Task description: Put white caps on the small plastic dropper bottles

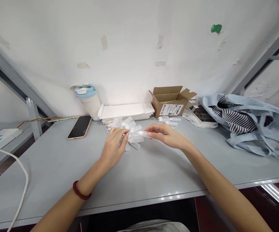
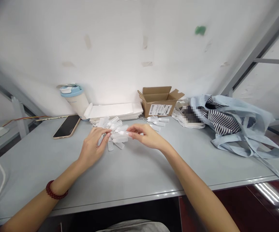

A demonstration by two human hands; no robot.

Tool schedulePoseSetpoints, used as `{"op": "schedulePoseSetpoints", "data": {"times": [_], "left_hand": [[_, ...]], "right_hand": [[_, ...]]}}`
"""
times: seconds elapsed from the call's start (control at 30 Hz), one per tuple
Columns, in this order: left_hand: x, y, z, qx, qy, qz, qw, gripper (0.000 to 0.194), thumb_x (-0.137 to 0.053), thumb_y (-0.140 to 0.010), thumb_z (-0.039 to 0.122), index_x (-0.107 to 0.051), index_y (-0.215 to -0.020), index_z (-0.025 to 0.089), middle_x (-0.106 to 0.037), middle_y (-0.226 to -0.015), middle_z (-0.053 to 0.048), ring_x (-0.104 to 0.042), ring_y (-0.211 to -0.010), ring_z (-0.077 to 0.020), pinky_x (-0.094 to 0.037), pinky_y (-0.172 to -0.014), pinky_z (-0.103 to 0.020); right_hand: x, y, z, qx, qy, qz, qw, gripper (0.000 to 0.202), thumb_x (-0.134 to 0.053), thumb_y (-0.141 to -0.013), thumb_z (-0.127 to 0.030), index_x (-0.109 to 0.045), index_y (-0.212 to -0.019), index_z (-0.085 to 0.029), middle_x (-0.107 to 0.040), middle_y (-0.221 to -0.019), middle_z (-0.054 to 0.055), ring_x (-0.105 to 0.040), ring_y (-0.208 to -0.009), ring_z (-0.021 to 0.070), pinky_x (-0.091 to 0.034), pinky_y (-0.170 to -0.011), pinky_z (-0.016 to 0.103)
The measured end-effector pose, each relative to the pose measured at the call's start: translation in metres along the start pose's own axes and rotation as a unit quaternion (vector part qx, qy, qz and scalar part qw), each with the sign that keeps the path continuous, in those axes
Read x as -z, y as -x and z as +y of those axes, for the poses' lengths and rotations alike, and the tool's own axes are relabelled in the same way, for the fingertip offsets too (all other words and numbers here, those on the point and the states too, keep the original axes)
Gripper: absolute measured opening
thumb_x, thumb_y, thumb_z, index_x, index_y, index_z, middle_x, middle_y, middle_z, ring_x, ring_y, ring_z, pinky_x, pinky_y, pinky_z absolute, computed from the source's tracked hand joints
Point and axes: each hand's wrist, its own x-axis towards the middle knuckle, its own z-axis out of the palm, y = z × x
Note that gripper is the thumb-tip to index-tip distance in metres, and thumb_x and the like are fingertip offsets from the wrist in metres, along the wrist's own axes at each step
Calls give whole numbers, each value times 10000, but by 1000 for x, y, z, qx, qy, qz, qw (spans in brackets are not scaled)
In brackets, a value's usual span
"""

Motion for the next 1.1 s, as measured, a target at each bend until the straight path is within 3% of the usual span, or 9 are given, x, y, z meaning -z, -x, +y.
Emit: {"op": "schedulePoseSetpoints", "data": {"times": [1.1], "left_hand": [[-2,-1,0,-105,13,26,994,122,-527,-850,117,-623,-892,178,-650,-805,-48,-545,-771,-176,-471,-697,-331]], "right_hand": [[-8,-2,-1,14,12,38,999,242,-493,-873,-341,-647,-953,-173,-638,-797,28,-564,-715,140,-440,-648,266]]}}
